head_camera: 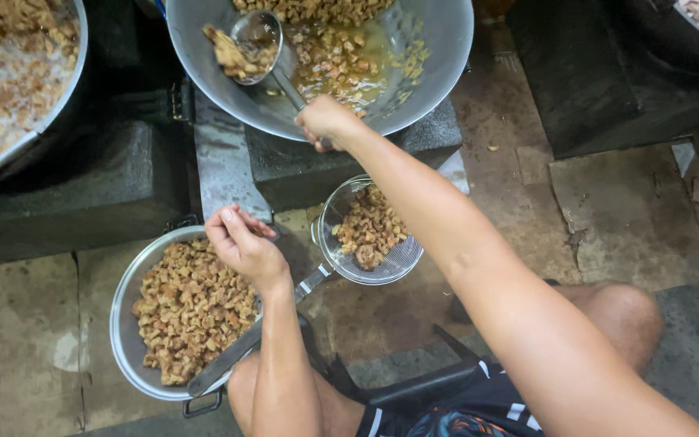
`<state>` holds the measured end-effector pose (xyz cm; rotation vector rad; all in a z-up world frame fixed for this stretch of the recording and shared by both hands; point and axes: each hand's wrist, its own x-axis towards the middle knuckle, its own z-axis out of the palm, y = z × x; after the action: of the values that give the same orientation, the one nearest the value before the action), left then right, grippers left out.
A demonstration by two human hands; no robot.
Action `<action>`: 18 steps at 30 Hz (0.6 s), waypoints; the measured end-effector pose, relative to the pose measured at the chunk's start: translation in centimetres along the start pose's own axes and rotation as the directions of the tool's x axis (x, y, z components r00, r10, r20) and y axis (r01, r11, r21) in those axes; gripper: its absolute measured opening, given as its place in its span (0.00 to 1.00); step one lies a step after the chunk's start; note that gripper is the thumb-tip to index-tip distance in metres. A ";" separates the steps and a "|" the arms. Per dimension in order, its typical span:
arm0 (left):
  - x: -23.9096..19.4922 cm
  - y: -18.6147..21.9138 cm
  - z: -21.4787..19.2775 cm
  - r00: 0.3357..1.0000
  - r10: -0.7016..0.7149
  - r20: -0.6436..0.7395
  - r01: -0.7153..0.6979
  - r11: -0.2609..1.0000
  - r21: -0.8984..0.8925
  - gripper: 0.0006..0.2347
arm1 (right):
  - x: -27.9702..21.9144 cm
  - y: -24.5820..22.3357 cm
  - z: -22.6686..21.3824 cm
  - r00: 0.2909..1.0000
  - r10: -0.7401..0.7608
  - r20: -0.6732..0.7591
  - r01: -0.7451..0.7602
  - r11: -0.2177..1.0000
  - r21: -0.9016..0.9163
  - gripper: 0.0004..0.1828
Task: The person scoops fried pork fat from a large pan into a strainer using a metal ladle and moves the strained fat into a separate metal bowl.
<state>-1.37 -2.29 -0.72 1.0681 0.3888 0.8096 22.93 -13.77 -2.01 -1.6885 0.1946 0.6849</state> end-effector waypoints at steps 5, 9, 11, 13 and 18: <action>0.1 0.0 -0.4 1.000 0.030 -0.003 -0.030 0.999 0.009 0.09 | 3.3 0.0 0.0 0.998 0.007 -0.060 -0.011 0.998 -0.062 0.07; 0.3 -0.1 -0.8 1.000 0.009 -0.011 -0.009 1.000 -0.023 0.09 | 3.2 1.1 -1.8 0.992 0.078 0.095 -0.101 0.959 0.264 0.08; 0.5 -0.3 -0.4 1.000 0.001 -0.010 -0.001 0.999 -0.048 0.08 | 1.5 0.9 -3.2 0.989 0.090 0.121 -0.122 0.946 0.299 0.08; 0.5 -0.3 -0.3 1.000 -0.015 0.007 0.015 0.998 -0.065 0.08 | -1.5 1.2 -4.2 0.989 0.117 0.092 -0.138 0.953 0.269 0.09; 0.6 -0.5 0.7 1.000 -0.011 0.022 0.013 0.998 -0.062 0.08 | -12.3 1.1 -7.5 0.995 0.055 0.079 -0.072 0.974 0.216 0.03</action>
<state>-0.29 -2.42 -0.82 1.0150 0.3497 0.7944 14.92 -23.98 4.33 -1.4494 0.2639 0.7439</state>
